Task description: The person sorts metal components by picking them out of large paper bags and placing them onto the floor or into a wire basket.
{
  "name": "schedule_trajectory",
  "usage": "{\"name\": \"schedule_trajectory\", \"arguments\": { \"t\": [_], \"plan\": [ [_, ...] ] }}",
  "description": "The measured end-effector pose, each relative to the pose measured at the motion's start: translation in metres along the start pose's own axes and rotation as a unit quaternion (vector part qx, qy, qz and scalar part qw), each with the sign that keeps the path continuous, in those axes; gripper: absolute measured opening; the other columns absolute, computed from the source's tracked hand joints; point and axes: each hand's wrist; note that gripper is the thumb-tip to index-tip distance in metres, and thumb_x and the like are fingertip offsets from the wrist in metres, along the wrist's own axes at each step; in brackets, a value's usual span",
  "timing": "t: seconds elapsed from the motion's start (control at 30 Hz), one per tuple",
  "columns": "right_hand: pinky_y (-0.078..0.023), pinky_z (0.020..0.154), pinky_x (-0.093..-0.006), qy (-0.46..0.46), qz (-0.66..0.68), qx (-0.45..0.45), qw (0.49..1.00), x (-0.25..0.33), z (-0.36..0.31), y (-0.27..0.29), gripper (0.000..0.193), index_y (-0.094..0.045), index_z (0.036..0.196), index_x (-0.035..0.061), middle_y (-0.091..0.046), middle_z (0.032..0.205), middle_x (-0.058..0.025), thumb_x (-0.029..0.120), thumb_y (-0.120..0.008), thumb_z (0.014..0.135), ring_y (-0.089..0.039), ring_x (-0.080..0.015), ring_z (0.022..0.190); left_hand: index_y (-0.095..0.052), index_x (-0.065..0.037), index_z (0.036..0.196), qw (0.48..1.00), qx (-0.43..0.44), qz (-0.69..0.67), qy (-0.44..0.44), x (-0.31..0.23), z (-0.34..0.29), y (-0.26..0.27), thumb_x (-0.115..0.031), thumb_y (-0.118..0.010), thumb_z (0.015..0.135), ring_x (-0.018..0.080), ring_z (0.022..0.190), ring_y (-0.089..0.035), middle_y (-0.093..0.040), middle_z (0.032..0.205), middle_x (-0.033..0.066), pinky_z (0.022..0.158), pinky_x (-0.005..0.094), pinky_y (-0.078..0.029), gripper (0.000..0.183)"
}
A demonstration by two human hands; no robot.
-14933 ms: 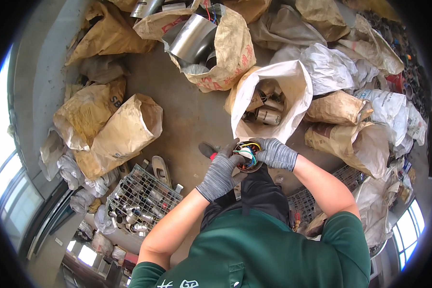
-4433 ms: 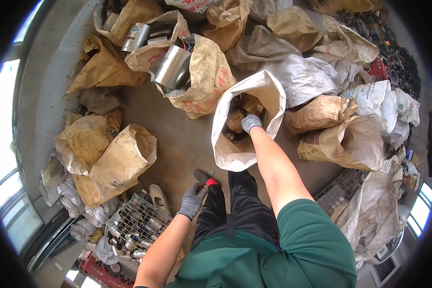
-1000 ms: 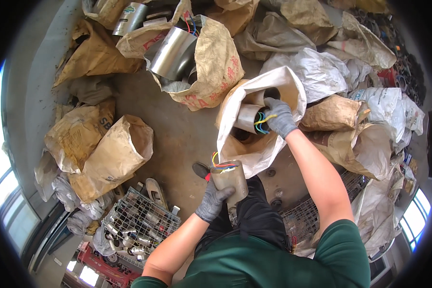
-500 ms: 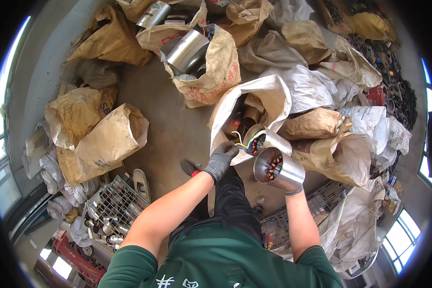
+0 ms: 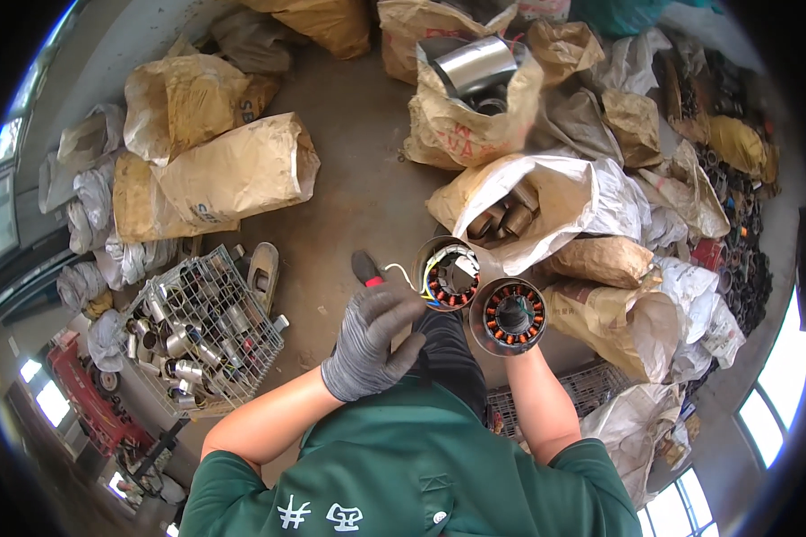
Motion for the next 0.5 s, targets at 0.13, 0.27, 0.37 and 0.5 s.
{"name": "schedule_trajectory", "arguments": {
  "t": [0.13, 0.27, 0.37, 0.5],
  "plan": [
    [-0.050, 0.101, -0.0376, 0.036, -0.742, -0.140, 0.655, -0.029, 0.036, -0.004, 0.045, -0.053, 0.129, 0.0001, -0.060, 0.128, -0.0150, 0.032, -0.046, 0.098, -0.060, -0.0256, 0.117, -0.058, -0.008, 0.124, 0.991, 0.084, 0.084, 0.055, -0.016, -0.004, 0.040, -0.011, -0.073, 0.073, 0.0386, 0.103, -0.059, -0.059, 0.113, 0.0177, 0.091, 0.0498, -0.047, 0.054],
    [-0.053, 0.094, -0.0323, -0.092, -0.987, 0.049, 0.122, -0.116, 0.125, -0.113, 0.044, -0.057, 0.128, 0.0057, -0.061, 0.128, -0.0137, 0.033, -0.059, 0.093, -0.062, -0.0245, 0.113, -0.059, -0.007, 0.123, 0.971, 0.131, 0.067, 0.186, -0.002, -0.039, 0.078, -0.015, -0.075, 0.075, 0.0374, 0.104, -0.058, -0.057, 0.114, 0.0196, 0.091, 0.0454, -0.049, 0.052],
    [-0.054, 0.089, -0.0346, 0.058, -0.921, 0.043, 0.383, -0.100, 0.145, -0.026, 0.036, -0.060, 0.121, 0.0052, -0.063, 0.122, -0.0119, 0.024, -0.065, 0.091, -0.065, -0.0225, 0.105, -0.057, -0.002, 0.125, 0.937, 0.054, -0.133, 0.318, 0.040, -0.090, 0.085, -0.027, -0.076, 0.081, 0.0310, 0.106, -0.059, -0.059, 0.107, 0.0153, 0.092, 0.0399, -0.049, 0.055],
    [-0.052, 0.083, -0.0311, 0.037, -0.622, -0.317, 0.715, -0.151, 0.171, -0.008, 0.029, -0.068, 0.106, -0.0010, -0.070, 0.095, -0.0112, 0.009, -0.072, 0.079, -0.065, -0.0209, 0.085, -0.051, 0.002, 0.133, 0.750, -0.122, -0.488, 0.429, 0.082, -0.162, 0.099, -0.074, -0.060, 0.081, 0.0253, 0.122, -0.051, -0.050, 0.134, 0.0148, 0.103, 0.0384, -0.042, 0.093]
  ]
}}
Point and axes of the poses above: each hand's wrist, its own z-axis towards the middle knuckle, its own y-axis out of the back of the hand, x = y × z
